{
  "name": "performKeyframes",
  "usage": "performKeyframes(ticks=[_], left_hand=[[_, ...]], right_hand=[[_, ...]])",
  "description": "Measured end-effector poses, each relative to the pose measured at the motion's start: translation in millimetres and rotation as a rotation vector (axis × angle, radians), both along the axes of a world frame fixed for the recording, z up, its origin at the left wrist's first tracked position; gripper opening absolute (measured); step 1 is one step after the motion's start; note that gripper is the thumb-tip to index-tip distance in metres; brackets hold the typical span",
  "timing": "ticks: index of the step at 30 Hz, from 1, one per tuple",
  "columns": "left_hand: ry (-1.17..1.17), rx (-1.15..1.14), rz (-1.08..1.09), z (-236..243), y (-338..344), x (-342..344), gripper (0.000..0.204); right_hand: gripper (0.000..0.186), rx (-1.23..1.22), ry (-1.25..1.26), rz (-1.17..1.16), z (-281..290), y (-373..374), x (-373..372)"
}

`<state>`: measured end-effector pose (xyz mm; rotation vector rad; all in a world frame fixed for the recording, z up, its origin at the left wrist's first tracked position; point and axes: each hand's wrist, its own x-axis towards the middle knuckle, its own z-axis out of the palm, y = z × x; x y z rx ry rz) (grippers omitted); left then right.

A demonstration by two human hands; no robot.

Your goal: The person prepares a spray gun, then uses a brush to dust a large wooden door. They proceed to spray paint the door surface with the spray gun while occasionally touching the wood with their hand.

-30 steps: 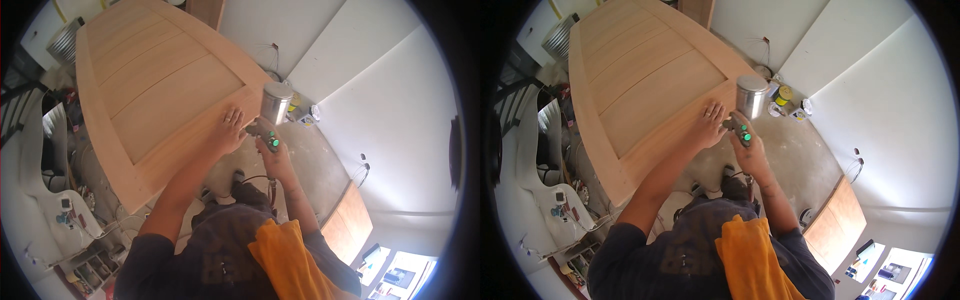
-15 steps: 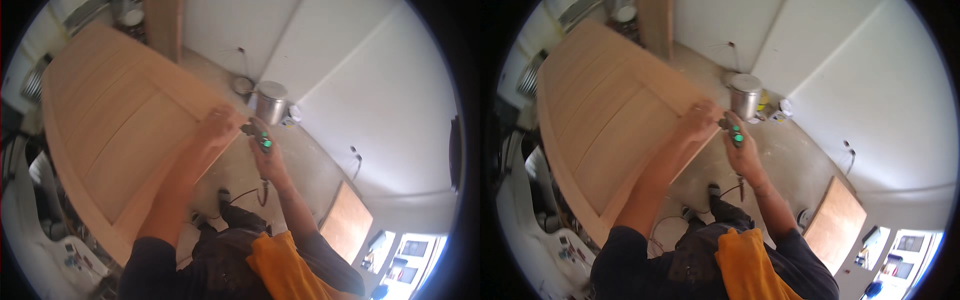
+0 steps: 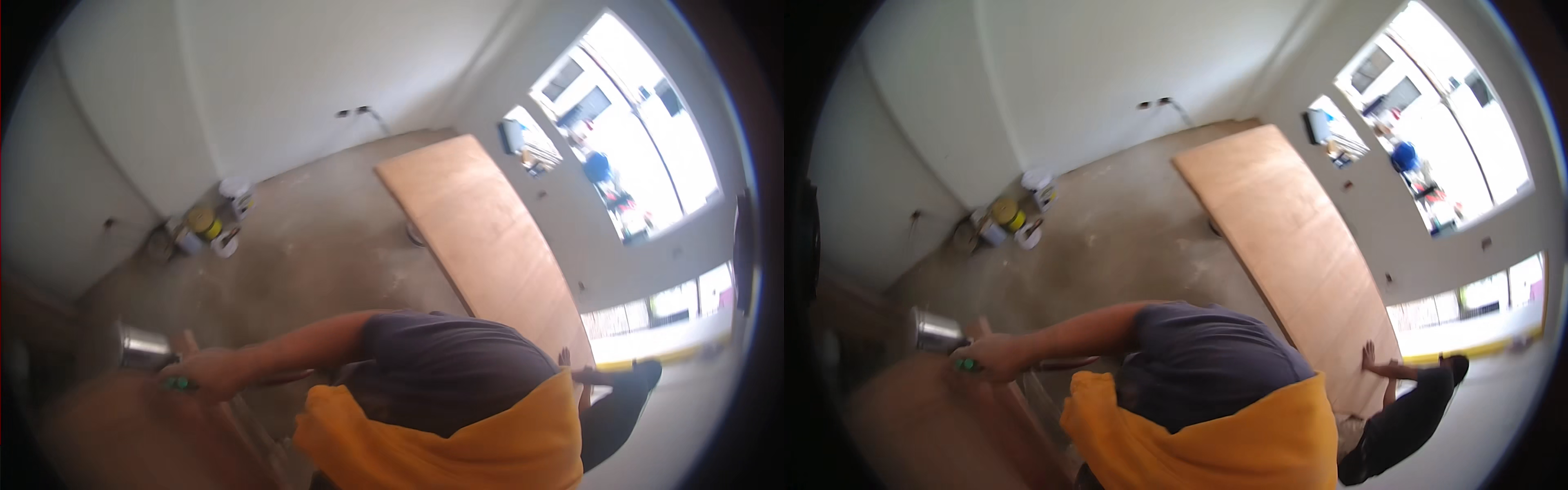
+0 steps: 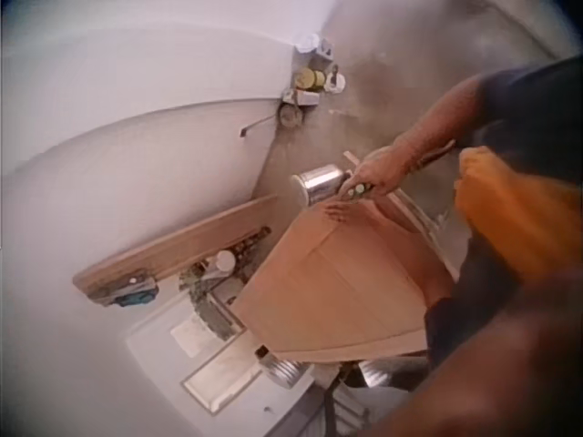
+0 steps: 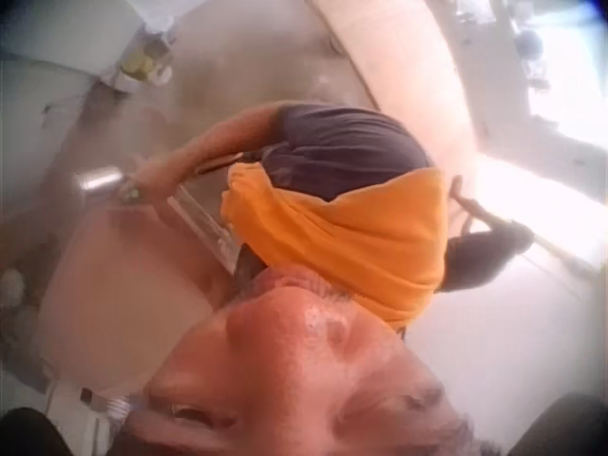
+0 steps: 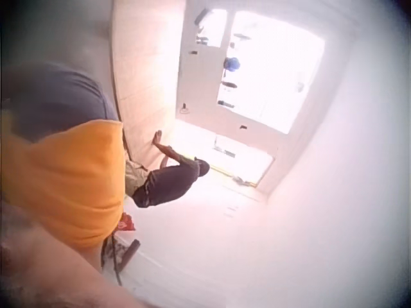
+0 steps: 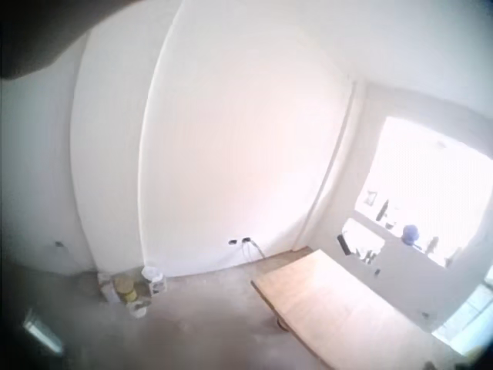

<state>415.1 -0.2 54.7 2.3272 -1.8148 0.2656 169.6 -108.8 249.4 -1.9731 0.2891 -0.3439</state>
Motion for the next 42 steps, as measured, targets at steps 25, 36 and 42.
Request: performKeyframes(ticks=[25,36,42], left_hand=[[0.321,-0.381,0.729,62.1,331.6,-180.9,0.02],[-0.021,-0.677,0.708,84.0,430.8,-239.5,0.016],[0.074,-1.016,1.098,95.2,467.9,-337.6,0.026]], right_hand=[[0.031,0.04,0.595,0.093,16.8,280.8,-21.3],[0.031,-0.019,0.413,0.255,15.0,347.3,-41.9],[0.031,-0.096,0.314,0.591,11.0,387.5,-60.3]])
